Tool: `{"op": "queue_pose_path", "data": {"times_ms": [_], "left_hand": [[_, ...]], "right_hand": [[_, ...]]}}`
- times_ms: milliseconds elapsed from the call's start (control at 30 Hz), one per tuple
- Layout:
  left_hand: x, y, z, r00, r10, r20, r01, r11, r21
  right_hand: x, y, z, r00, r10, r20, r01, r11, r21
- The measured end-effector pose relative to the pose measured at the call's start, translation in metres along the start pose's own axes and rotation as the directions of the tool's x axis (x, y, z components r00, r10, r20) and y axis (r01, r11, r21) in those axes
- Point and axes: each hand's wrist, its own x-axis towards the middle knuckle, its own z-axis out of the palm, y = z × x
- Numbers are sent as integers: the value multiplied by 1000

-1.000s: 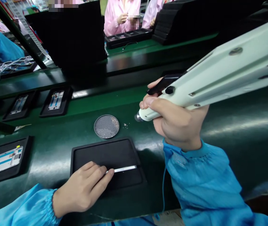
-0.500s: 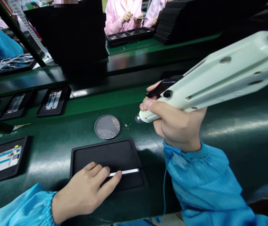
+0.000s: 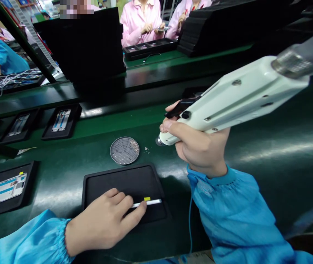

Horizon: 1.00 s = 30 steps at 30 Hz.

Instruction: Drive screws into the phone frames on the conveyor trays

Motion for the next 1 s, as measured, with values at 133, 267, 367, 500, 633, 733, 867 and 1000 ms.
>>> {"op": "queue_pose_path", "data": {"times_ms": [133,267,367,500,633,733,867,1000], "left_hand": [[0,-1,2,1000,1,-31,-1,1000,-1],[0,-1,4,999,4,-49,-4,1000,10],[-1,-1,4,998,8,-63,-7,1000,20],[-2,-1,4,998,13,-63,-11,1000,22],[-2,0,3,998,22,-54,-22,1000,2],[-1,0,2,998,21,-53,-21,1000,-9],[0,1,2,998,18,-64,-17,1000,7],[0,1,2,997,20,-69,-21,1000,-10]], "right_hand": [[1,-1,1,1000,-16,-9,16,1000,-1],[1,-1,2,1000,-19,-1,19,1000,0],[2,-1,1,1000,-11,3,11,1000,-1],[1,-1,1,1000,19,5,-19,1000,4],[1,-2,2,1000,21,10,-21,1000,14],[1,-2,2,1000,12,15,-12,1000,15],[2,0,0,1000,18,19,-18,1000,-10],[2,-1,0,999,22,30,-22,1000,-3]]}}
